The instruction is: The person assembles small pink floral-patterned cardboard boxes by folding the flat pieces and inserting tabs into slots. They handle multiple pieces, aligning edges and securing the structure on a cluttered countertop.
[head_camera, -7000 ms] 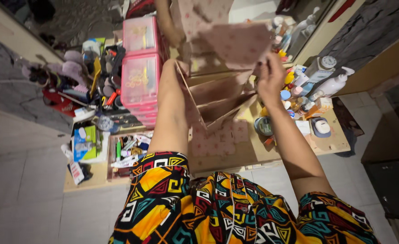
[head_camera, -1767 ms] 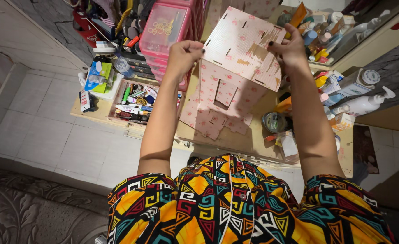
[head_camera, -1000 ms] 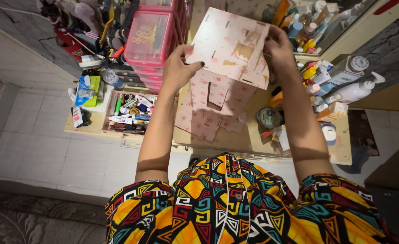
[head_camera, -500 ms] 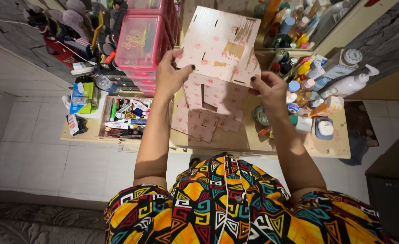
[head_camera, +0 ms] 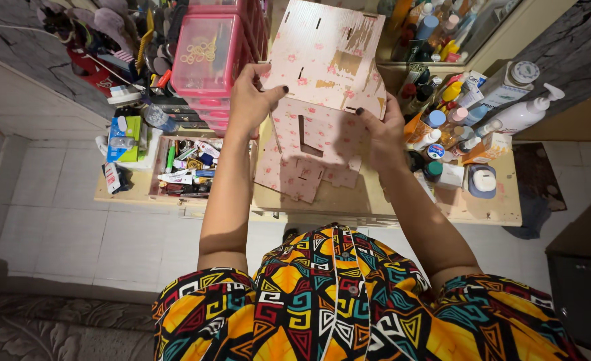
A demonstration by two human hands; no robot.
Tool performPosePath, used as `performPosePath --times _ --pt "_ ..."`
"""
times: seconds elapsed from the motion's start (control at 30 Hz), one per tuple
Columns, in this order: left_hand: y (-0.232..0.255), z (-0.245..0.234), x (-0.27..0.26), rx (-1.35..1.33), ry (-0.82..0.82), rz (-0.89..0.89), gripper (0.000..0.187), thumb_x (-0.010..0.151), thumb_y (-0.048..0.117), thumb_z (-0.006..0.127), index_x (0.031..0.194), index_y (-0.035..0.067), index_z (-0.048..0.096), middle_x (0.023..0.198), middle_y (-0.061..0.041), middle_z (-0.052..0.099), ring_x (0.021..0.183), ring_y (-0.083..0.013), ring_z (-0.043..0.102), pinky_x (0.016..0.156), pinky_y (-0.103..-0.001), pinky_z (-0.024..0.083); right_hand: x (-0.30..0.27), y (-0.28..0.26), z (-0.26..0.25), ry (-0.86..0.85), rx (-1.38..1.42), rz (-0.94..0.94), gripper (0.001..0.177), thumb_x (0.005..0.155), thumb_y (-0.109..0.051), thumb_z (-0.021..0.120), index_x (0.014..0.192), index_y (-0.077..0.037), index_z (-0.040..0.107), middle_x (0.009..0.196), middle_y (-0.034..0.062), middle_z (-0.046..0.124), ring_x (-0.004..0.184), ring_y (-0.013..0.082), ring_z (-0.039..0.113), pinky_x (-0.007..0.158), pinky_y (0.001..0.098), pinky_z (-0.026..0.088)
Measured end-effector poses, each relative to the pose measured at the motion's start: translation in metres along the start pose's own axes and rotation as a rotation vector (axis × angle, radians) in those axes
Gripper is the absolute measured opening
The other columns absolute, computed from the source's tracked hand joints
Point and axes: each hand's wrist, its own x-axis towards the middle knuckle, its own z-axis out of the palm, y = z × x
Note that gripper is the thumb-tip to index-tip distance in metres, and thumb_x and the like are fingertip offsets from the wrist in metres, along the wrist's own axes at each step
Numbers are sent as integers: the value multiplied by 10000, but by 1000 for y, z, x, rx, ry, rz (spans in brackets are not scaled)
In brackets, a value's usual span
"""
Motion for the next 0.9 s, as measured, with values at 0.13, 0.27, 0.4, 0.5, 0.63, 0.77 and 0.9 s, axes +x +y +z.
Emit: performPosePath --times 0.13,0.27,0.4,0.5,0.63,0.77,0.9 --pt "-10 -4 7 -91 -38 10 527 781 39 837 1252 -35 612 793 -39 675 601 -91 614 528 -251 483 -1 7 -5 3 -43 -15 441 978 49 667 1377 26 480 1254 103 673 1111 165 670 1015 338 570" --pt "-17 -8 10 -108 -54 38 524 776 16 850 1244 -42 620 847 -44 660 649 -94 613 557 -252 507 -4 12 -4 -54 29 -67 581 887 152 668 1401 -8 449 1259 70 637 1122 151 657 1004 326 579" --pt "-19 -9 9 -34 -56 50 516 773 17 868 1230 -40 635 859 -35 617 675 -90 598 565 -258 517 -6 12 4 33 -135 -129 705 818 223 643 1455 -7 450 1297 81 621 1130 165 663 957 319 605" --pt "-17 -10 13 -75 -80 21 514 769 10 861 1224 -37 626 880 -22 648 705 -90 628 586 -253 535 -11 11 8 56 -35 -164 735 824 228 633 1479 -26 419 1364 77 595 1194 175 652 969 329 614" --pt "-20 -11 18 -45 -74 -29 513 768 -1 869 1217 -32 622 849 -31 592 686 -110 600 574 -269 538 -18 19 5 73 -120 -265 694 826 205 635 1413 -102 428 1312 87 604 1106 184 673 920 304 617" --pt "-27 -13 19 -124 -107 -19 489 792 -25 822 1237 -6 619 880 -34 651 711 -115 647 601 -269 558 -14 32 -2 115 -296 -278 430 880 195 634 1257 -10 611 1228 99 645 1050 176 695 909 309 631" --pt "-25 -10 15 -95 -79 28 448 804 -47 796 1218 -2 632 873 -30 675 701 -104 651 605 -271 553 -16 37 -7 54 -279 -318 347 905 169 644 1207 -1 623 1223 71 653 1035 132 687 917 295 618"
